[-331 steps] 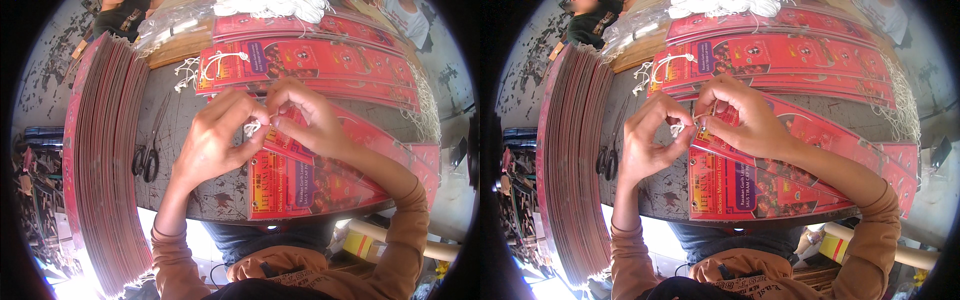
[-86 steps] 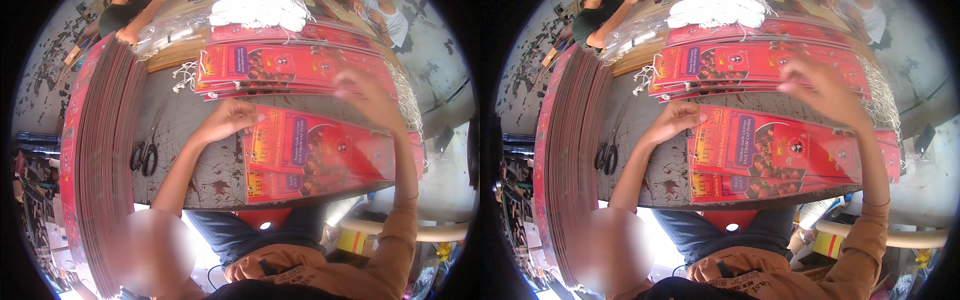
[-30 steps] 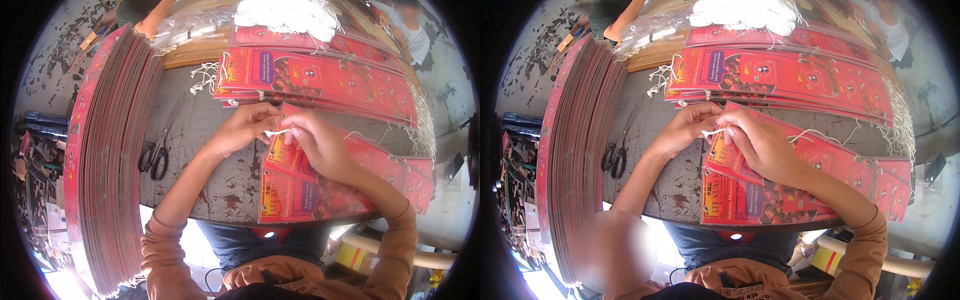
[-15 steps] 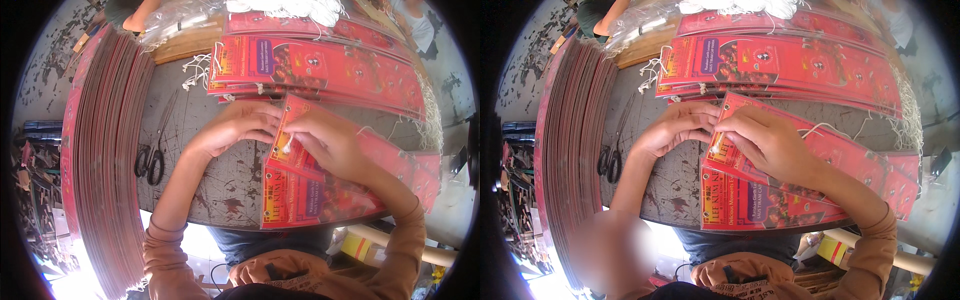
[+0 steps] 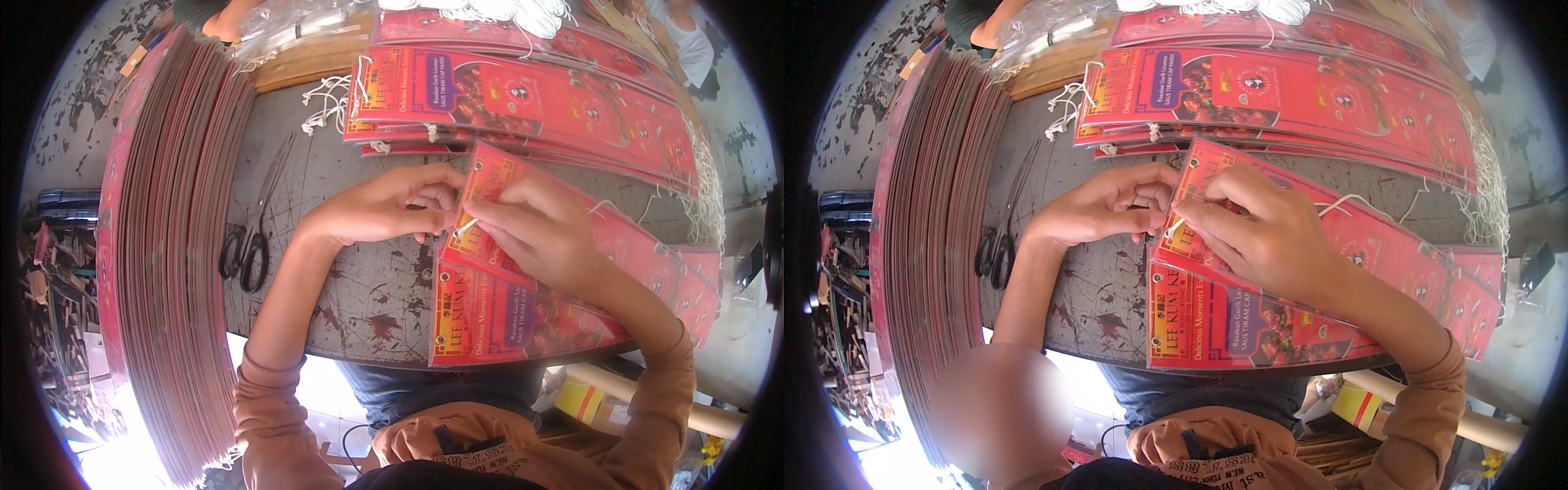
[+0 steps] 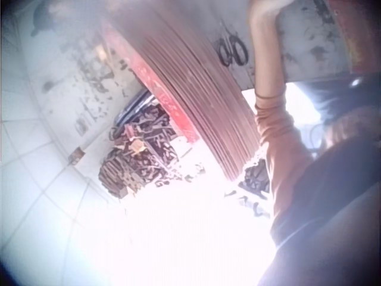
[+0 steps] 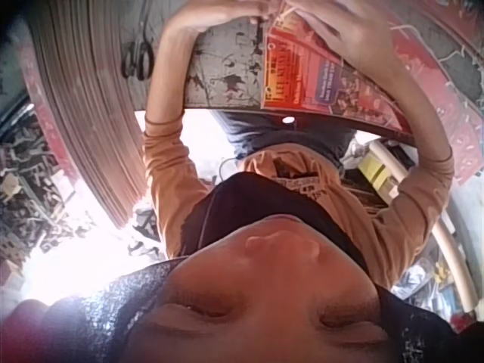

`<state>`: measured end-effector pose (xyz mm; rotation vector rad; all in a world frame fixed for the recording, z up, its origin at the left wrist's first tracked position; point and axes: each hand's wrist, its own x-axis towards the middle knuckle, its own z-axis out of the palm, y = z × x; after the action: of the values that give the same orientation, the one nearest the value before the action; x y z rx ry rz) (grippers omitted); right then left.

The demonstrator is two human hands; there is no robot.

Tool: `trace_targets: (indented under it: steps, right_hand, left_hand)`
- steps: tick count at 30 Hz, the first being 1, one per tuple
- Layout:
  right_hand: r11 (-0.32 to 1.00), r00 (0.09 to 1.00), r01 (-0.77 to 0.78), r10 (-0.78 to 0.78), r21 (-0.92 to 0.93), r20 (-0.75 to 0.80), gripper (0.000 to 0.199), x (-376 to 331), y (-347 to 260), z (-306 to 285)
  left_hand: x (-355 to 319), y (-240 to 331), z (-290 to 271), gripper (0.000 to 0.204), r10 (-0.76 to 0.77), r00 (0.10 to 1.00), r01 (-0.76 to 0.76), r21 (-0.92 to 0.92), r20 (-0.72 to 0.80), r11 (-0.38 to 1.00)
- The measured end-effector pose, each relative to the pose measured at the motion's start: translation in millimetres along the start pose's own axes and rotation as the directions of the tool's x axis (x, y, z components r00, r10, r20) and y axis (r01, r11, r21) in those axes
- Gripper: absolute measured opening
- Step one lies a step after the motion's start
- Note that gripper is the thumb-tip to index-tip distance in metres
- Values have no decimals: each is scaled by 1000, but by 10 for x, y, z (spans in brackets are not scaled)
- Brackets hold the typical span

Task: The person threads white strings through pre-punched holes on the edges of red rectangular cards. They pull the strings tight and tie knots to secure them, then place the finished cards onto a growing stack on the table.

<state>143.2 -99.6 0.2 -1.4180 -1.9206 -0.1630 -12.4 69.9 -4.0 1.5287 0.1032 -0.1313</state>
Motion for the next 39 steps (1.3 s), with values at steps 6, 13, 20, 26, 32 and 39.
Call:
trace_targets:
  steps: [6, 13, 20, 26, 32, 39]
  right_hand:
    - [985, 987, 134, -143, -112, -74, 28, 23, -6, 7]
    - [985, 992, 121, -125, -124, -24, 26, 34, -42, -26]
    - [986, 993, 116, -119, -117, -21, 27, 39, -59, -23]
    - [985, 992, 125, -127, -117, -12, 27, 37, -48, -25]
    - [986, 993, 117, -117, -120, 5, 26, 33, -55, -29]
    - [986, 994, 113, -113, -122, 7, 25, 38, -58, -29]
  left_hand:
    - [14, -28, 9, 37, -9, 1000, 9, -23, -10, 1000]
    - [17, -13, 25, 36, -8, 1000, 8, -7, -21, 1000]
    - [23, -6, 26, 31, -4, 1000, 4, -24, -8, 1000]
    - [54, -107, 14, 37, 101, 995, -101, 21, 19, 995]
    - [34, -18, 75, 45, 20, 1000, -16, 174, -18, 985]
    - [49, -55, 49, 42, 34, 999, -32, 134, -9, 991]
